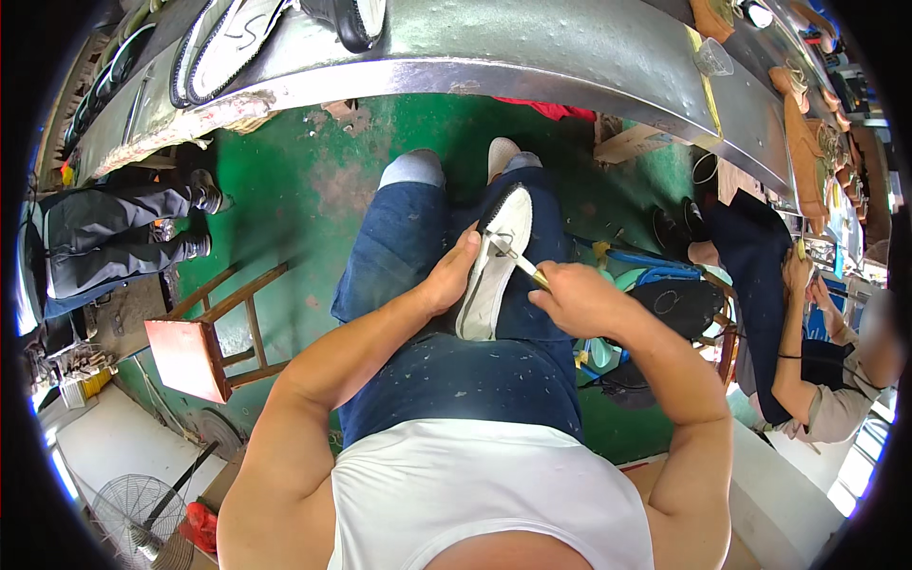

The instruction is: The recorder is using lasting pincers to pull and secure shoe uppers onto lasts at a manufacturing conveyor belt.

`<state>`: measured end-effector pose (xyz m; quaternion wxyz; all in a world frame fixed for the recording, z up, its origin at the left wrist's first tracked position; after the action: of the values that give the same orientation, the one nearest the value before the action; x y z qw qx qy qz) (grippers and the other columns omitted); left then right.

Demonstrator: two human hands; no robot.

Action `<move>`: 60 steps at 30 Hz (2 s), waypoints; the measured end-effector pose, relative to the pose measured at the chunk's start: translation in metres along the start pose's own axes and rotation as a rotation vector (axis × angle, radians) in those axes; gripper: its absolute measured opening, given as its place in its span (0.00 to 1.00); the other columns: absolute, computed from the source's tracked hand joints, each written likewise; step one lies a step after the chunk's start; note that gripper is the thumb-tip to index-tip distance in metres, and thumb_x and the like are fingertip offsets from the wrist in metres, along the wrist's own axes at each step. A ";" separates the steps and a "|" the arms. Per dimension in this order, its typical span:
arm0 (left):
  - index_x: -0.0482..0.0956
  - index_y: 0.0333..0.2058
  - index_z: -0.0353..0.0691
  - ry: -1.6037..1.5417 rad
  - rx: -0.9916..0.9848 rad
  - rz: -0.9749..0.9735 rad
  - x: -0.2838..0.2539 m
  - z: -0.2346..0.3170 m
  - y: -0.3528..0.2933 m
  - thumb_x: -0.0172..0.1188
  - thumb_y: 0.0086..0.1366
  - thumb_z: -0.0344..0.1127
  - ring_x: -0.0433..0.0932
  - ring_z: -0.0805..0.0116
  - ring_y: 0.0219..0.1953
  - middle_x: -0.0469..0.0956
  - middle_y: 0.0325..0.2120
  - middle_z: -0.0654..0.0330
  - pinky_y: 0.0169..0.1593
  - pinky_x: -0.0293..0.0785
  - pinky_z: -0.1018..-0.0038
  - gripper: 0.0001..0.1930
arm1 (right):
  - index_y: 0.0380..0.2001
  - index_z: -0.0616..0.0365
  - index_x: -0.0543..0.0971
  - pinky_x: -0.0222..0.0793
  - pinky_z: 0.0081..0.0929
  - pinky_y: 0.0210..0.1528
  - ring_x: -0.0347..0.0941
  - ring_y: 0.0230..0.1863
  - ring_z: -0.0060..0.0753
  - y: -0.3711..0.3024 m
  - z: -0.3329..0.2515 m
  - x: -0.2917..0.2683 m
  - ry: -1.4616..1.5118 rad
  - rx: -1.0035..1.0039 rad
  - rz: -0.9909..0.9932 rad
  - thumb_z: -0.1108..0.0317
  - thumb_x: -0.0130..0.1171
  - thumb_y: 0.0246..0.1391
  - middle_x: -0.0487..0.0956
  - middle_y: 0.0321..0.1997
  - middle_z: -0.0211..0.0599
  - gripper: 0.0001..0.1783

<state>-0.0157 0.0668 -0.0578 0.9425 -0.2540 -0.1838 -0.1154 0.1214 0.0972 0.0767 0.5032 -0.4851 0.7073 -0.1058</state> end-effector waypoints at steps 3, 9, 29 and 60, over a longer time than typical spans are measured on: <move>0.50 0.72 0.39 -0.087 -0.007 0.009 -0.002 0.005 0.005 0.41 0.77 0.57 0.62 0.65 0.66 0.64 0.65 0.55 0.70 0.56 0.68 0.36 | 0.42 0.66 0.74 0.70 0.52 0.47 0.77 0.42 0.65 0.008 0.017 0.031 0.358 0.058 0.183 0.58 0.56 0.62 0.80 0.35 0.60 0.19; 0.55 0.71 0.42 -0.129 -0.089 0.026 -0.003 0.022 0.017 0.54 0.73 0.51 0.71 0.68 0.58 0.71 0.59 0.59 0.62 0.68 0.67 0.35 | 0.47 0.63 0.76 0.72 0.31 0.37 0.77 0.31 0.35 0.028 0.036 0.101 0.901 0.141 0.297 0.61 0.56 0.63 0.80 0.30 0.38 0.17; 0.69 0.60 0.32 0.457 -0.290 0.146 0.008 0.035 0.032 0.62 0.66 0.41 0.78 0.68 0.48 0.79 0.48 0.54 0.53 0.73 0.70 0.28 | 0.34 0.65 0.74 0.72 0.41 0.37 0.79 0.32 0.51 0.026 0.060 0.005 0.426 0.062 0.219 0.54 0.48 0.68 0.80 0.26 0.50 0.22; 0.61 0.65 0.36 0.340 -0.269 -0.119 0.006 0.025 0.015 0.59 0.70 0.41 0.70 0.69 0.57 0.73 0.56 0.57 0.62 0.66 0.70 0.30 | 0.42 0.63 0.79 0.73 0.44 0.45 0.79 0.42 0.57 -0.036 0.040 0.085 0.567 0.164 0.075 0.57 0.59 0.62 0.83 0.37 0.54 0.18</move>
<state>-0.0129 0.0915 -0.0419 0.9090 -0.3432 -0.0199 -0.2356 0.1725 0.0252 0.0293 0.3269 -0.3672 0.8262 -0.2752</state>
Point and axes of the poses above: each hand's wrist, its own y-axis towards the middle knuckle, its own x-axis out of the palm, z = x × y, the point moved 8 cm from there along y, towards the middle knuckle
